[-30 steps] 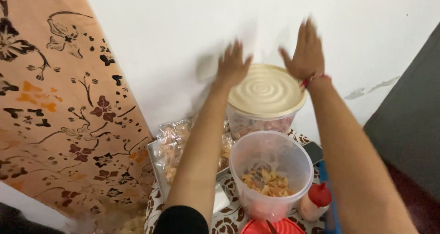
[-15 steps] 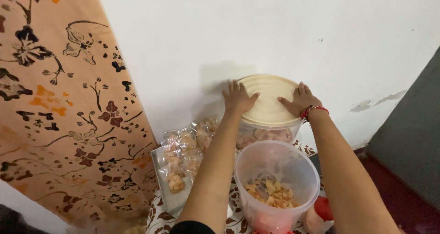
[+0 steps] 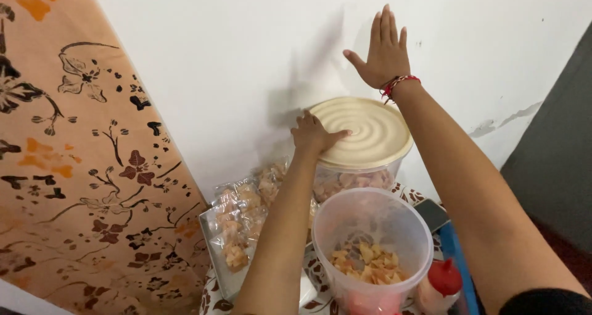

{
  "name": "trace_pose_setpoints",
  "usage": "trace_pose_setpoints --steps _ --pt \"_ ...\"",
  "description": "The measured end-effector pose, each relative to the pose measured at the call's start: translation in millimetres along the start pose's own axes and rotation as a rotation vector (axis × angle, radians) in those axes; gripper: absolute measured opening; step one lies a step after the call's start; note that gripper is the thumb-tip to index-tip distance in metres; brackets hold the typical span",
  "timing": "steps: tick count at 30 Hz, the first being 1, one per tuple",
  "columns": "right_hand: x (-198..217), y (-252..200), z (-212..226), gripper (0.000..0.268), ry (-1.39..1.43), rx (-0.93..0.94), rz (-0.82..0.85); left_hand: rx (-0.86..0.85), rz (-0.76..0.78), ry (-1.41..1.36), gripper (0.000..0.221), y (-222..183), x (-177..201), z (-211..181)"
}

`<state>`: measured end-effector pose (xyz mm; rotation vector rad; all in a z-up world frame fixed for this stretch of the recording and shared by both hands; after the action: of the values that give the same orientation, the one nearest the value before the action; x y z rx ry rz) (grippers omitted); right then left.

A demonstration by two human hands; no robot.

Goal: Packaging chips into small plastic bags by transferring them from a container with tongs and sealing the bags with a heat sealer.

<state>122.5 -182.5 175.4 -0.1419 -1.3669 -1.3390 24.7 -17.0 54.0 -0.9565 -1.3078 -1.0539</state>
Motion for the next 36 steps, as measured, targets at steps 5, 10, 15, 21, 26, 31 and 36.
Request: trace_pose_setpoints --steps 5,10,15,21,26,31,36 --pt "-130.8 -48.4 -83.2 0.118 -0.165 -0.255 0.312 0.008 0.027 -0.007 0.132 -13.3 7.5 3.1" --pt "-162.5 -18.1 -112.7 0.126 -0.082 -0.252 0.476 0.018 0.047 0.019 0.134 0.4 -2.3 6.6" --pt "-124.5 -6.3 -76.6 0.105 -0.007 -0.223 0.284 0.018 0.041 0.005 0.138 8.6 -6.5 7.5" --pt "-128.8 -56.7 -71.8 0.113 -0.101 -0.275 0.455 0.022 0.007 0.037 0.127 8.3 -7.2 3.4" --pt "-97.9 -41.4 -35.7 0.113 0.075 -0.24 0.231 0.035 -0.038 0.055 0.113 27.3 -20.3 2.8" --pt "-111.8 -99.4 5.7 0.102 0.012 -0.134 0.367 0.038 -0.045 0.117 0.095 78.4 -58.3 5.8" --pt "-90.9 -101.7 12.3 0.097 0.053 -0.034 0.35 0.038 -0.07 0.119 0.093 80.6 -60.4 5.7"
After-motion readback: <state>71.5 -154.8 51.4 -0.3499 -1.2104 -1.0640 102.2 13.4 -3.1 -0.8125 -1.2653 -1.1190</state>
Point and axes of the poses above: each hand's wrist, its own y-axis towards the middle knuckle, its own x-axis out of the back of the hand, z = x × y, the point moved 4 cm from there along y, towards the middle knuckle, and after that the axes turned 13 degrees about y, right-handed, at the moved point
